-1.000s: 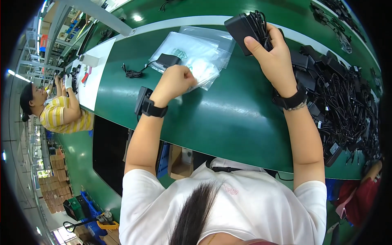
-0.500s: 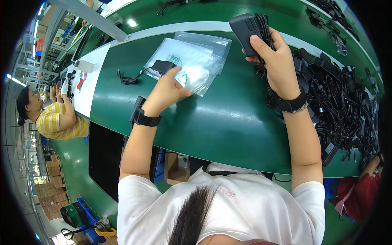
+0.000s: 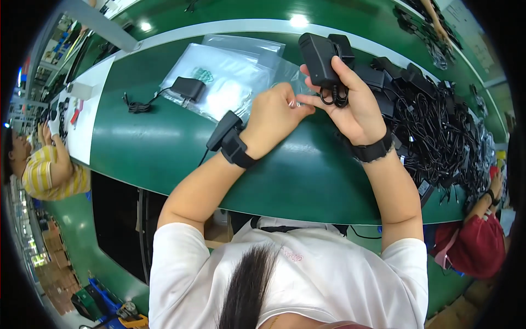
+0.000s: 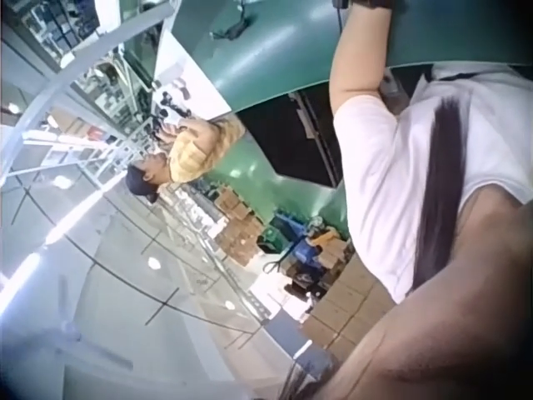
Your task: The person picks up a power adapter and wraps its cord around the body by hand. They then slide the adapter into a plastic bag and place it on the table.
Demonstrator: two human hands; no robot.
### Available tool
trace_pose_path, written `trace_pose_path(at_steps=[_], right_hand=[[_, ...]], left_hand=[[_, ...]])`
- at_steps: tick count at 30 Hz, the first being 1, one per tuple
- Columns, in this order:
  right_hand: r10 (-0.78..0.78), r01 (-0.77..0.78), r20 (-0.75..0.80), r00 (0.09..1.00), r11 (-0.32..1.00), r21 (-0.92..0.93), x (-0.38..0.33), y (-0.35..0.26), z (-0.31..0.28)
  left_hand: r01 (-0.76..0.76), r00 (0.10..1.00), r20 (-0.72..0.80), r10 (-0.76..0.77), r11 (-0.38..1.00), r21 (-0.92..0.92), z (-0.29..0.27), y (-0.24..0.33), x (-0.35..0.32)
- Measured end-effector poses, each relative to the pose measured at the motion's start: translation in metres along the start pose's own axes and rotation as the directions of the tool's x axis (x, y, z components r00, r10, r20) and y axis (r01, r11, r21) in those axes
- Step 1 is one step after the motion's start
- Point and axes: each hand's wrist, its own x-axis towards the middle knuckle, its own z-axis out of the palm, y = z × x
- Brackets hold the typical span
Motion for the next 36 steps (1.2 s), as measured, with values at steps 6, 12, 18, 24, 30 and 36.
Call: trace_pose_path(at_steps=[6,12,18,24,30,36], right_hand=[[-0.108,0.100,-0.042,0.993,0.982,-0.161,-0.007,0.006,-0.002],[-0.023,0.019,-0.040,0.999,0.995,-0.094,-0.007,0.000,0.002],[-0.007,-0.003,-0.111,0.994,0.996,-0.092,-0.007,0.011,0.003],[-0.002,0.010,-0.075,0.997,0.994,0.105,-0.001,0.024,-0.007],[-0.261,0.237,-0.163,0.952,0.960,-0.150,-0.001,0.027,-0.008],[-0.431,0.404,0.251,0.867,0.313,-0.860,-0.026,0.036,0.003]], left_hand=[[0.129,0.991,0.050,-0.126,0.989,-0.070,-0.005,-0.006,-0.002],[0.095,0.995,0.059,-0.082,0.959,-0.266,0.007,-0.008,-0.013],[-0.068,0.996,-0.073,0.055,0.981,-0.181,0.011,-0.014,-0.021],[0.098,0.995,0.032,-0.093,0.931,-0.353,0.013,-0.012,-0.021],[-0.018,0.975,-0.222,-0.027,0.980,-0.198,-0.007,-0.016,-0.006],[0.112,0.958,-0.203,-0.203,0.915,-0.387,-0.016,-0.017,0.000]])
